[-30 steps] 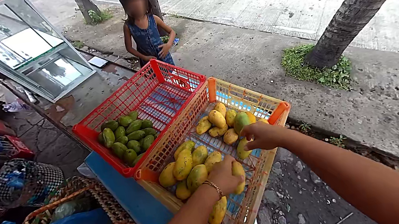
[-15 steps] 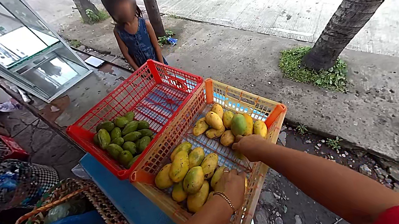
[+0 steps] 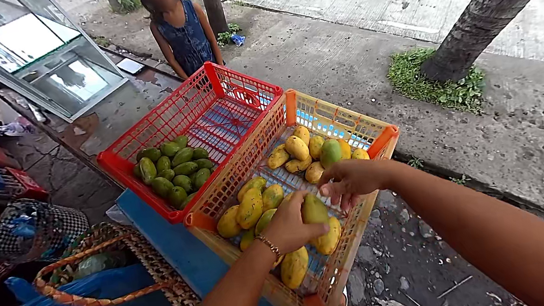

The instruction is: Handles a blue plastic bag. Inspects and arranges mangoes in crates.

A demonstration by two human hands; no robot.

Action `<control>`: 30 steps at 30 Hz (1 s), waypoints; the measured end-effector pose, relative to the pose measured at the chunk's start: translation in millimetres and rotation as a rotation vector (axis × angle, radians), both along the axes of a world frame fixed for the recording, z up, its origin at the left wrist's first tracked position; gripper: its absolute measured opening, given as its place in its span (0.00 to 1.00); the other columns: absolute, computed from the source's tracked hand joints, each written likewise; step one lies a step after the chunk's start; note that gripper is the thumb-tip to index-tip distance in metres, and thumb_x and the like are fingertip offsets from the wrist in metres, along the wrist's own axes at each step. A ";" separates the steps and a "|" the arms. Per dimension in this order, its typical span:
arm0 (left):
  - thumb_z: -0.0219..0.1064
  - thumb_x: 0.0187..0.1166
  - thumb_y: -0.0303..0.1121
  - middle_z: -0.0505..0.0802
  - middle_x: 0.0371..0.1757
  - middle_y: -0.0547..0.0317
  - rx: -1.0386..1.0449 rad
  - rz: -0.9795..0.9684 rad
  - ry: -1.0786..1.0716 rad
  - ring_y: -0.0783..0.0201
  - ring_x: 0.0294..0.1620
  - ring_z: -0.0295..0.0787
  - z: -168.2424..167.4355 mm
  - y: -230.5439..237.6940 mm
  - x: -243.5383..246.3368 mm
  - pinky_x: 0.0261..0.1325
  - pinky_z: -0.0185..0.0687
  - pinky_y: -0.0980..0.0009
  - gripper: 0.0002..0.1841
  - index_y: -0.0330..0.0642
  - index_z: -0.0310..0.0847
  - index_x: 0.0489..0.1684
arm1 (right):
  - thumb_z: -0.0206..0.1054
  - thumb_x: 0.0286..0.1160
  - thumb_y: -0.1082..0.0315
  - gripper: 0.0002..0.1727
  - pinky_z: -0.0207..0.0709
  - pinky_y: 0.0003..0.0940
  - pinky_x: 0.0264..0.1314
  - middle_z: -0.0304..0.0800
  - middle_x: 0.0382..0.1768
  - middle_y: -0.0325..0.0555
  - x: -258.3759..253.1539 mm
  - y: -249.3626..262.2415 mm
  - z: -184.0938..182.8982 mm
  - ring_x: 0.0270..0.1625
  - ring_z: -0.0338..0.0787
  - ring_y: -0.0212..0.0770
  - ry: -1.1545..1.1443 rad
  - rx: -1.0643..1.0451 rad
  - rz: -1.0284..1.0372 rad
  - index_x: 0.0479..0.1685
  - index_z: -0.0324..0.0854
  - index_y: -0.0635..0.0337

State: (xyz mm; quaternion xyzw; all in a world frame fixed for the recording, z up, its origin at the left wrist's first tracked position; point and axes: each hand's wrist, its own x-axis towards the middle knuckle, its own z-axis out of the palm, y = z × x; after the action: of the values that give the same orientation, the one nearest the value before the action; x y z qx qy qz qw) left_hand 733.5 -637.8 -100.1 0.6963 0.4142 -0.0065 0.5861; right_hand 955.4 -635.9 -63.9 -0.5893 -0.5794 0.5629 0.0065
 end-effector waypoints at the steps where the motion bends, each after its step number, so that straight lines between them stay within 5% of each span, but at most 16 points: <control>1: 0.81 0.70 0.39 0.85 0.70 0.41 -0.014 -0.092 0.070 0.51 0.69 0.85 1.3 -5.5 -4.7 0.75 0.79 0.52 0.42 0.38 0.63 0.84 | 0.59 0.90 0.52 0.25 0.89 0.45 0.48 0.92 0.46 0.56 8.8 2.4 4.3 0.42 0.94 0.48 -0.023 0.029 -0.010 0.70 0.78 0.65; 4: 0.84 0.65 0.40 0.85 0.70 0.37 0.042 -0.339 0.306 0.41 0.70 0.83 -6.5 -30.7 -5.5 0.74 0.76 0.42 0.42 0.39 0.67 0.81 | 0.63 0.87 0.51 0.26 0.89 0.47 0.50 0.93 0.49 0.55 36.1 5.8 0.2 0.45 0.95 0.48 -0.086 0.152 -0.104 0.71 0.79 0.63; 8: 0.81 0.68 0.36 0.68 0.82 0.33 0.132 -0.468 0.463 0.34 0.77 0.73 -18.6 -51.0 6.5 0.75 0.76 0.42 0.45 0.45 0.59 0.89 | 0.67 0.85 0.55 0.27 0.86 0.44 0.56 0.93 0.50 0.53 39.7 -0.4 -0.1 0.47 0.93 0.44 -0.127 0.204 -0.021 0.75 0.76 0.63; 10: 0.78 0.72 0.34 0.72 0.79 0.34 0.157 -0.511 0.437 0.35 0.79 0.71 -15.6 -50.5 6.6 0.79 0.72 0.44 0.38 0.44 0.67 0.85 | 0.66 0.85 0.57 0.27 0.80 0.51 0.69 0.92 0.59 0.55 38.0 -0.1 7.9 0.59 0.92 0.50 -0.191 0.204 0.099 0.77 0.75 0.64; 13: 0.72 0.78 0.30 0.80 0.73 0.37 0.143 -0.563 0.393 0.41 0.76 0.76 -12.9 -46.4 3.7 0.80 0.70 0.48 0.28 0.39 0.74 0.79 | 0.68 0.84 0.59 0.25 0.79 0.56 0.72 0.92 0.60 0.56 57.3 5.2 10.1 0.63 0.92 0.54 -0.243 0.301 0.084 0.75 0.78 0.64; 15: 0.72 0.77 0.28 0.82 0.73 0.38 0.128 -0.517 0.405 0.42 0.75 0.79 -13.7 -44.5 2.2 0.81 0.70 0.49 0.33 0.38 0.67 0.84 | 0.69 0.83 0.61 0.25 0.78 0.59 0.72 0.93 0.58 0.56 76.2 12.5 14.1 0.61 0.92 0.55 -0.308 0.389 0.011 0.74 0.79 0.64; 19: 0.75 0.71 0.26 0.79 0.75 0.37 0.135 -0.498 0.462 0.41 0.77 0.76 -23.2 -50.3 2.2 0.80 0.71 0.49 0.34 0.38 0.71 0.81 | 0.72 0.80 0.63 0.23 0.78 0.62 0.71 0.91 0.58 0.61 99.8 30.6 8.8 0.62 0.91 0.60 -0.515 0.503 -0.049 0.70 0.82 0.65; 24: 0.75 0.75 0.34 0.75 0.82 0.40 0.082 -0.391 0.405 0.42 0.80 0.74 -21.4 -49.4 -2.1 0.81 0.70 0.46 0.39 0.40 0.61 0.88 | 0.77 0.72 0.52 0.25 0.78 0.69 0.62 0.90 0.49 0.67 80.7 54.7 -34.3 0.59 0.89 0.67 -0.791 0.305 0.166 0.45 0.87 0.72; 26: 0.71 0.80 0.38 0.80 0.78 0.40 0.047 -0.277 0.331 0.43 0.76 0.79 -11.2 -43.3 -5.2 0.79 0.72 0.47 0.38 0.41 0.58 0.90 | 0.76 0.72 0.45 0.32 0.76 0.70 0.65 0.88 0.58 0.69 59.2 56.3 -41.1 0.66 0.86 0.67 -0.881 0.132 0.158 0.48 0.87 0.73; 29: 0.66 0.85 0.40 0.86 0.71 0.42 0.048 -0.151 0.226 0.47 0.60 0.89 6.6 -29.3 -13.4 0.66 0.83 0.50 0.30 0.42 0.67 0.85 | 0.77 0.67 0.41 0.41 0.72 0.71 0.72 0.73 0.76 0.73 41.7 54.9 -54.4 0.80 0.73 0.71 -0.953 -0.008 0.100 0.65 0.82 0.72; 30: 0.64 0.86 0.40 0.86 0.70 0.43 0.056 -0.103 0.204 0.49 0.57 0.91 12.6 -24.3 -17.4 0.64 0.84 0.51 0.27 0.43 0.70 0.84 | 0.79 0.65 0.43 0.40 0.73 0.71 0.71 0.71 0.77 0.73 41.4 55.6 -63.6 0.80 0.73 0.71 -0.963 0.003 0.076 0.64 0.82 0.73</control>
State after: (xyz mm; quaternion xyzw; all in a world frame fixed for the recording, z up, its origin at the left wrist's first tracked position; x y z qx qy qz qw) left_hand 716.1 -662.1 -87.5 0.7285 0.4352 -0.0960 0.5203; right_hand 996.7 -580.3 -127.5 -0.7615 -0.5383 0.2253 -0.2822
